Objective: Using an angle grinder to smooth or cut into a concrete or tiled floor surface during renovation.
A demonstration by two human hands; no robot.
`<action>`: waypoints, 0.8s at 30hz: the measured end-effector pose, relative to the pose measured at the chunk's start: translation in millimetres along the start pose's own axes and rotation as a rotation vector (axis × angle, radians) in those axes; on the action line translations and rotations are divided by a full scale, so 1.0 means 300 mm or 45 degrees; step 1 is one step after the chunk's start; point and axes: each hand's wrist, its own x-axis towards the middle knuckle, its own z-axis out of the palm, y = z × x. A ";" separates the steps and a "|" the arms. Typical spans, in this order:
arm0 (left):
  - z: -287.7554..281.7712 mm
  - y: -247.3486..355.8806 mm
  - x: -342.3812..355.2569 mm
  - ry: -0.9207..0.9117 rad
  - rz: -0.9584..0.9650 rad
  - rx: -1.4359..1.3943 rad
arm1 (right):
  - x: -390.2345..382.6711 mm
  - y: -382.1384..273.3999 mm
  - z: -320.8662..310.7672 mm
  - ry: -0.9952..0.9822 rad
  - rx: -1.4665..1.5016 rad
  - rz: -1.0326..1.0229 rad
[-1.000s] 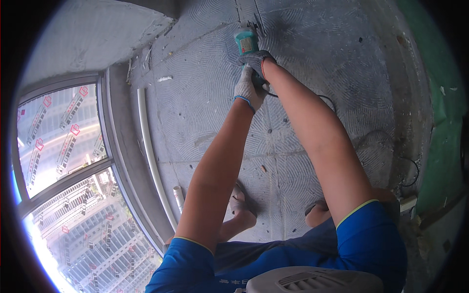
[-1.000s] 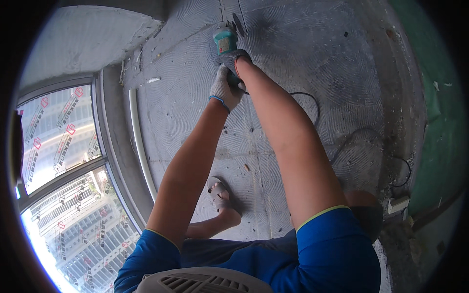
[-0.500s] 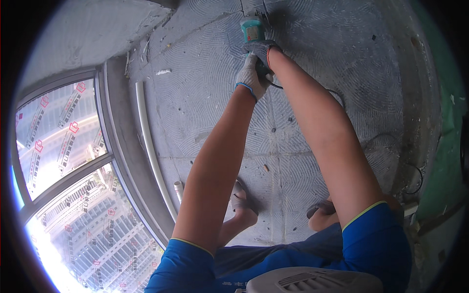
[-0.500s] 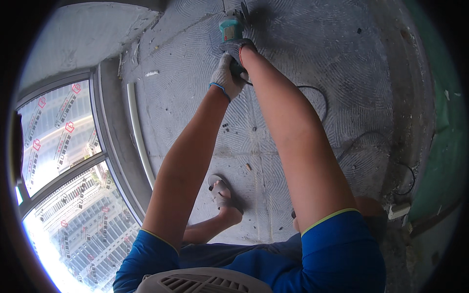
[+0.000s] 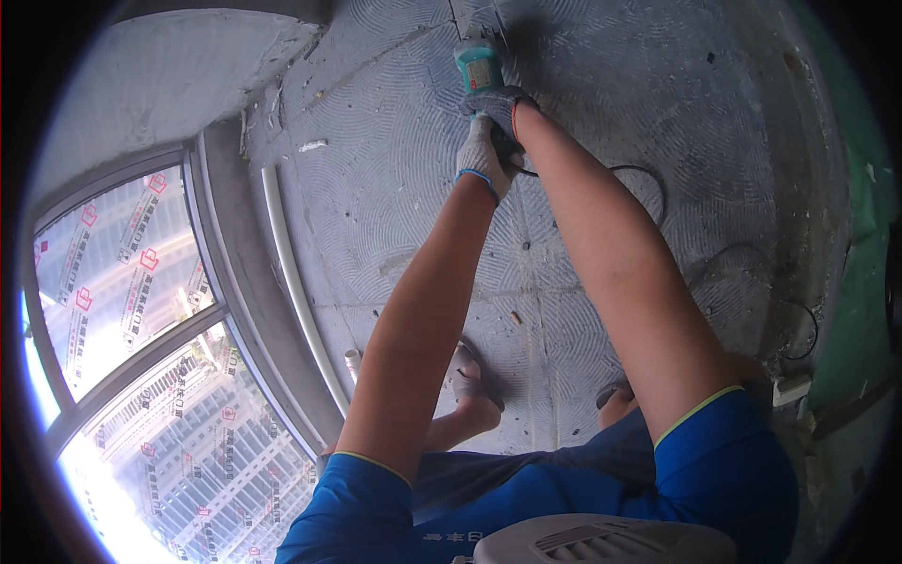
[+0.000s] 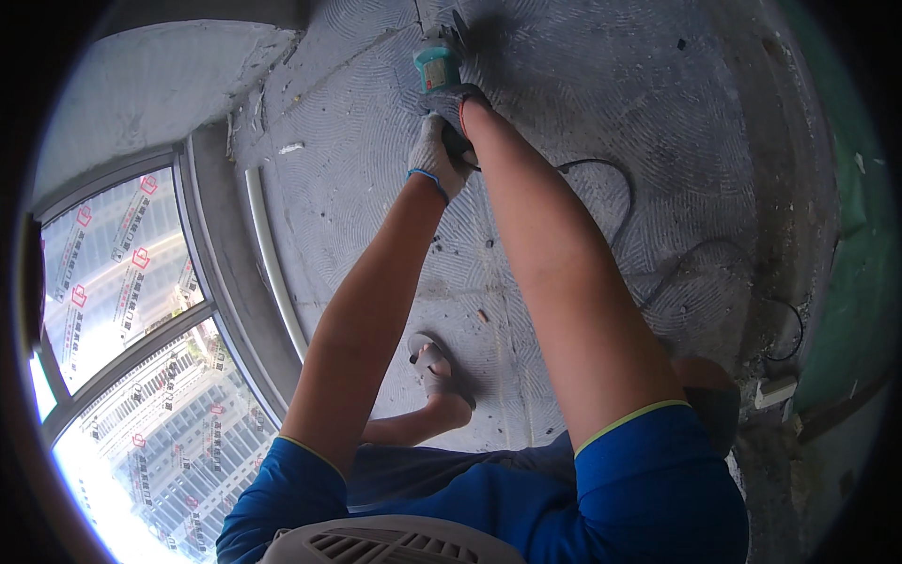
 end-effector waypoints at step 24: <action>-0.060 -0.037 -0.023 0.068 -0.029 0.066 | -0.129 0.023 0.014 0.054 -0.212 -0.023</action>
